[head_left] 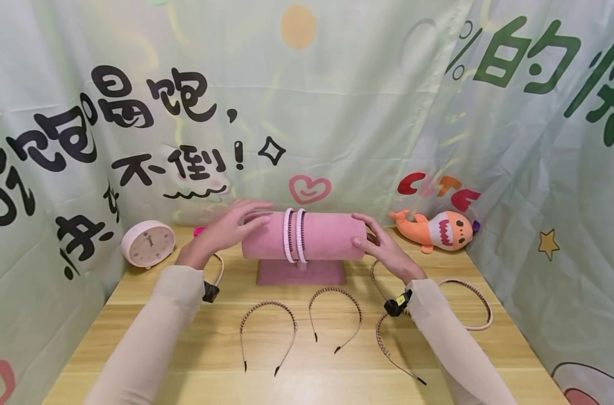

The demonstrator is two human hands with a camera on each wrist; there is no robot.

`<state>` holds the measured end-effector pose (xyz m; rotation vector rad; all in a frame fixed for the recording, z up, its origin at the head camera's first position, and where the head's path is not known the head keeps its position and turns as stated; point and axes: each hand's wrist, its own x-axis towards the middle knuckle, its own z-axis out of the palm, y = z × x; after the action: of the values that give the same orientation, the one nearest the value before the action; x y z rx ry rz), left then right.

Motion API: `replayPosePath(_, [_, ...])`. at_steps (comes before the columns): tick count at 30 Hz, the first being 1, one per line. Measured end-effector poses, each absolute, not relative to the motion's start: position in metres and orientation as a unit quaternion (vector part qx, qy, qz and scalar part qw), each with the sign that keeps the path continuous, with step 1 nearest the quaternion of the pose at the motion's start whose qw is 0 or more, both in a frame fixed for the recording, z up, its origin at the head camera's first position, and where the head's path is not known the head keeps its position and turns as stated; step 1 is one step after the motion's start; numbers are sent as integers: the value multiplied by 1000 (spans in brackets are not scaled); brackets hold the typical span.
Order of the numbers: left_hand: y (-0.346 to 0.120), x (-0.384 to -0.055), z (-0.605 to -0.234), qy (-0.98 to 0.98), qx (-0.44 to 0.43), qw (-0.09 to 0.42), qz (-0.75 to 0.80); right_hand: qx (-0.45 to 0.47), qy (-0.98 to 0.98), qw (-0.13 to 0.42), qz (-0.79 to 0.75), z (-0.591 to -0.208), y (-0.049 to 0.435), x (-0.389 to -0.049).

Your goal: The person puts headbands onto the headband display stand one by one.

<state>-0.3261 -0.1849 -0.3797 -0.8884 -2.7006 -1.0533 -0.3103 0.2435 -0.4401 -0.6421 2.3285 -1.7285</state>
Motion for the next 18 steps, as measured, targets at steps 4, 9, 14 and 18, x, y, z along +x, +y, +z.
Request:
replayPosePath(4, [-213, -329, -387, -887, -264, 58, -374, -213, 782, 87, -579, -441, 244, -311])
replayPosePath(9, [-250, -331, -405, -884, -221, 55, -408, -212, 784, 88, -576, -441, 244, -311])
replayPosePath(14, [-278, -329, -425, -893, -195, 64, -401, -209, 785, 87, -577, -439, 244, -309])
replayPosePath(18, [-295, -325, -439, -900, -171, 55, -398, -212, 785, 85, -576, -439, 243, -309])
